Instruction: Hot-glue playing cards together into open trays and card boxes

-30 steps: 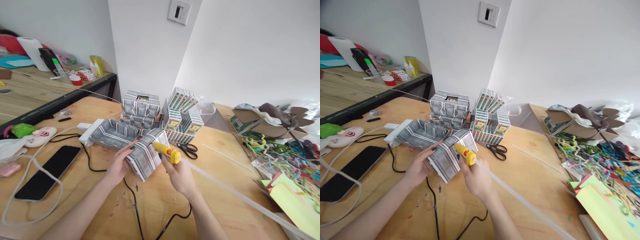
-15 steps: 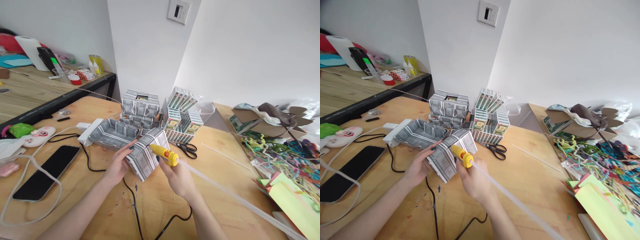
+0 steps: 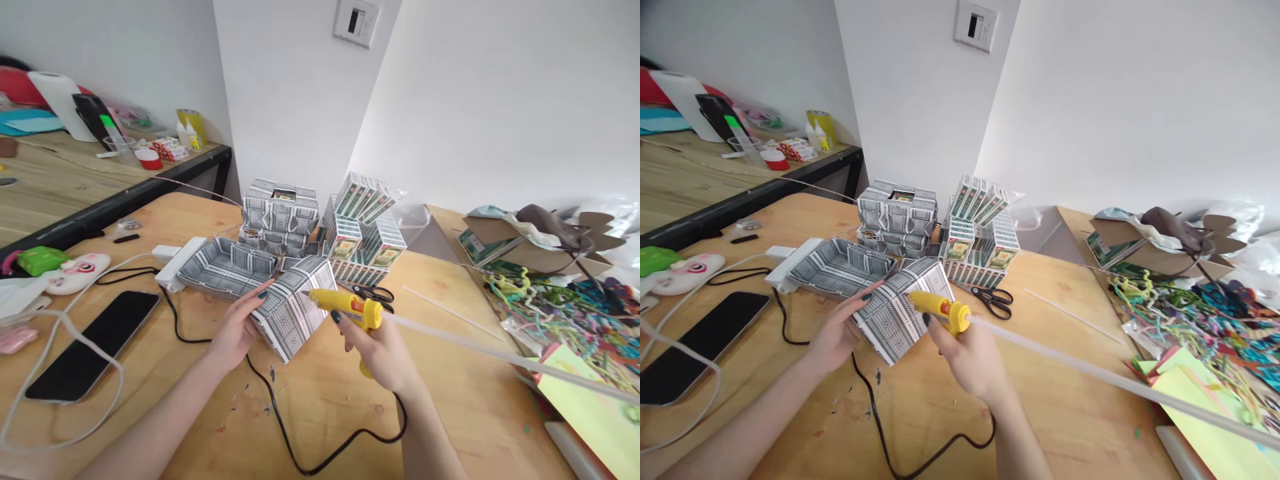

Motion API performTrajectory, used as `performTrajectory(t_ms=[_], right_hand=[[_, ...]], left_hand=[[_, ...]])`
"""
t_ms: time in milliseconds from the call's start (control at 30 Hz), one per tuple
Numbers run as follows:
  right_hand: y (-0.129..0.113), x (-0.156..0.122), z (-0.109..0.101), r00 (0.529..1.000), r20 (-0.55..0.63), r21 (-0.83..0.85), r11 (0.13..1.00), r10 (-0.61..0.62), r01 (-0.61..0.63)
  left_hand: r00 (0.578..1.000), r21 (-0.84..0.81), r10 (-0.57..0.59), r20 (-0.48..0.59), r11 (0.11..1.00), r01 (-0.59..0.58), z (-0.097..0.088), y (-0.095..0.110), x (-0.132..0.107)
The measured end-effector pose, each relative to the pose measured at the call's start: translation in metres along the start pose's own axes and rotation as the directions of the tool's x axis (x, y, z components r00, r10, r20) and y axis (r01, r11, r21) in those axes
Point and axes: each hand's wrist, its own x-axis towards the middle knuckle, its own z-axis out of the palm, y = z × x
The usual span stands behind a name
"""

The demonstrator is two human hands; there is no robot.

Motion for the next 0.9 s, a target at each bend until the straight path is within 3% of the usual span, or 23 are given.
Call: performTrajectory(t_ms=[200,333,467,600,733,833,900], right_hand=[[0.000,-0.002,-0.030,0.982,-0.171,0.054,0.996,0.080,-0.072],[0.023,-0.001,-0.036,0.966,-0.208,0.275,0.957,0.154,-0.093],[0.057,-0.007,-0.034,0.952,-0.115,0.680,0.721,0.282,-0.132],[0.089,-0.018,-0.031,0.912,0.047,0.768,0.569,0.408,-0.294],[0.112,-0.025,-0.028,0.890,0.098,0.692,0.612,0.445,-0.382],[0.124,-0.029,-0.026,0.865,0.043,0.593,0.684,0.499,-0.424],[0.130,-0.030,-0.027,0.869,-0.059,0.510,0.763,0.492,-0.397]], left_hand=[[1.000,-0.002,-0.004,-0.003,1.000,0.004,-0.001,-0.002,0.002],[1.000,-0.010,0.003,-0.016,1.000,-0.004,0.000,-0.001,0.002],[1.000,0.001,0.004,-0.022,1.000,-0.004,0.000,0.000,0.003],[1.000,0.017,0.003,-0.029,1.000,-0.002,0.000,0.001,0.003],[0.999,0.011,0.005,-0.039,1.000,-0.005,-0.001,0.001,0.005],[0.998,0.017,0.025,-0.050,1.000,-0.024,-0.002,0.001,0.007],[0.998,0.023,0.033,-0.057,0.999,-0.031,-0.002,0.000,0.008]])
